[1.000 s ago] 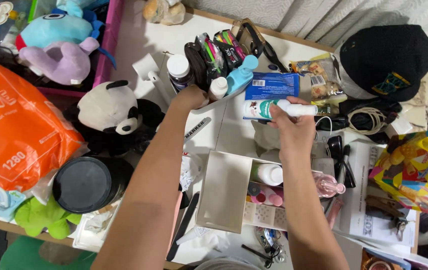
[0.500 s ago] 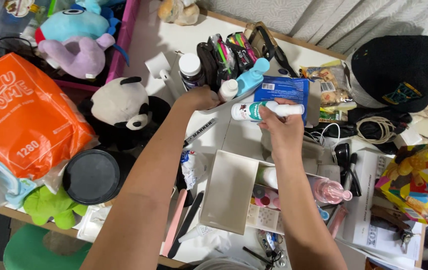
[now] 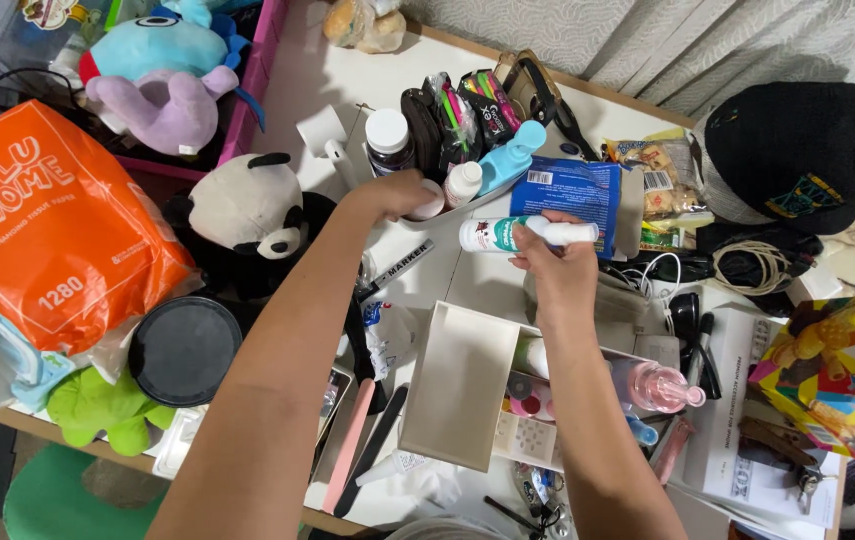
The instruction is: Organizing various cosmetic and personal care items on a desk and placing a hair dryer in a drawer.
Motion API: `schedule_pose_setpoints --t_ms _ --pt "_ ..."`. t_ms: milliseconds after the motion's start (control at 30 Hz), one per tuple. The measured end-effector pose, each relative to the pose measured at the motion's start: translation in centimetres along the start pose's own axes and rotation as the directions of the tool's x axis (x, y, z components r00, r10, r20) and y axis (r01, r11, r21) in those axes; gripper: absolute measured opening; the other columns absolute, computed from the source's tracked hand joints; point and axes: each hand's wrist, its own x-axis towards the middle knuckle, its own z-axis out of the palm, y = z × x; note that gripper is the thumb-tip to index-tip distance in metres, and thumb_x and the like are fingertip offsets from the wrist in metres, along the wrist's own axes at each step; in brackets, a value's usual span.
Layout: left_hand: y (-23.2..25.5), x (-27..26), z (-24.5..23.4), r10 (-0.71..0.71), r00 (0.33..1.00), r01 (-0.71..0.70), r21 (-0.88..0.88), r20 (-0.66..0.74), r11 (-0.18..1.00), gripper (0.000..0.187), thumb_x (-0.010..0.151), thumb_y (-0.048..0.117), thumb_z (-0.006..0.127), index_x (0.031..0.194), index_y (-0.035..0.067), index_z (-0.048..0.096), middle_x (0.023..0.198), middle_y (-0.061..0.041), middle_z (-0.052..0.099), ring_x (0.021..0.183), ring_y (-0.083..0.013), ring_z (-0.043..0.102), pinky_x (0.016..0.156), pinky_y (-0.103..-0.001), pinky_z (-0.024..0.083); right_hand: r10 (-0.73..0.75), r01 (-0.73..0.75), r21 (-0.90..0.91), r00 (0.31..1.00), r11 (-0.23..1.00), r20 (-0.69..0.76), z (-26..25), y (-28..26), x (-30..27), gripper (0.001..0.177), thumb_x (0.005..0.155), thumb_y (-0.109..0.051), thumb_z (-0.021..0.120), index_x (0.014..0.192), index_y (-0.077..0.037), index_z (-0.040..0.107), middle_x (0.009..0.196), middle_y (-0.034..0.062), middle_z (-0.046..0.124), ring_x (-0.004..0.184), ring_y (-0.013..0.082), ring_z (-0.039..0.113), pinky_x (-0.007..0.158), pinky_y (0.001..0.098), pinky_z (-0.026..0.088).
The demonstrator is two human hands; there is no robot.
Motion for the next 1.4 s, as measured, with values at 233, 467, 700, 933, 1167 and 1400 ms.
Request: schedule_pose_setpoints --t_ms 233,467,700,933,1167,1400 --pt "1.0 -1.1 -1.1 -0.042 0.997 0.046 -0.059 0.068 0.997 0.057 0.081 0.037 0.075 0.12 -0.005 0.066 0.095 -0.019 0.07 0.073 -0.027 0.066 0.064 -0.04 0.056 0.011 -0.012 -0.031 1.0 0.999 -0.014 -0.2 -0.3 -0.3 0.041 0.087 -0.008 0.08 0.121 -0.002 0.057 0.107 0.0103 0.068 0.089 0.0156 0.069 0.069 0.0291 0.062" --pt "2.5 -6.4 0.1 0.34 0.898 -0.274 0.248 -0.281 0.929 0.062 0.072 0.029 0.083 0.127 0.007 0.066 0.12 -0.018 0.065 0.111 -0.0369 0.064 0.093 -0.044 0.052 0.024 -0.025 -0.056 1.0 0.998 -0.018 0.3 -0.2 -0.7 0.043 0.086 -0.008 0.08 0.122 -0.001 0.057 0.107 0.0116 0.069 0.09 0.0153 0.069 0.07 0.0288 0.062" --pt "1.6 -8.4 2.3 0.497 0.764 -0.234 0.541 -0.411 0.808 0.053 0.091 0.029 0.071 0.142 0.021 0.057 0.148 -0.017 0.035 0.135 -0.0412 0.043 0.1 -0.059 0.044 0.018 -0.018 -0.055 1.0 0.998 -0.004 0.5 -0.2 -0.8 0.044 0.085 -0.007 0.08 0.122 0.0 0.057 0.108 0.0111 0.068 0.091 0.0149 0.068 0.07 0.0285 0.062" --pt "2.0 -7.4 2.5 0.364 0.88 -0.159 0.532 -0.305 0.832 0.052 0.098 0.045 0.056 0.145 0.023 0.048 0.157 -0.013 0.027 0.145 -0.0385 0.029 0.111 -0.061 0.025 0.012 -0.013 -0.091 1.0 0.996 -0.018 0.3 0.1 -0.9 0.045 0.086 -0.007 0.08 0.123 -0.001 0.056 0.109 0.0109 0.068 0.09 0.0147 0.068 0.07 0.0286 0.063" --pt "1.5 -7.3 5.0 0.376 0.841 -0.053 0.631 -0.39 0.774 0.065 0.102 0.059 0.042 0.15 0.017 0.046 0.157 -0.017 0.035 0.146 -0.0356 0.025 0.113 -0.076 0.005 -0.023 0.022 -0.118 1.0 0.993 -0.004 1.4 -1.1 -0.4 0.044 0.086 -0.006 0.08 0.123 0.0 0.056 0.109 0.0119 0.068 0.091 0.0144 0.068 0.071 0.0286 0.063" --pt "-0.8 -5.5 7.5 0.423 0.758 0.031 0.676 -0.495 0.736 0.066 0.092 0.05 0.055 0.141 0.005 0.054 0.157 -0.011 0.041 0.15 -0.0263 0.032 0.118 -0.063 0.015 -0.209 0.218 -0.096 0.973 0.971 0.095 4.4 -4.6 1.2 0.038 0.094 -0.005 0.074 0.127 0.001 0.055 0.108 0.0096 0.067 0.09 0.0141 0.067 0.078 0.0255 0.058"
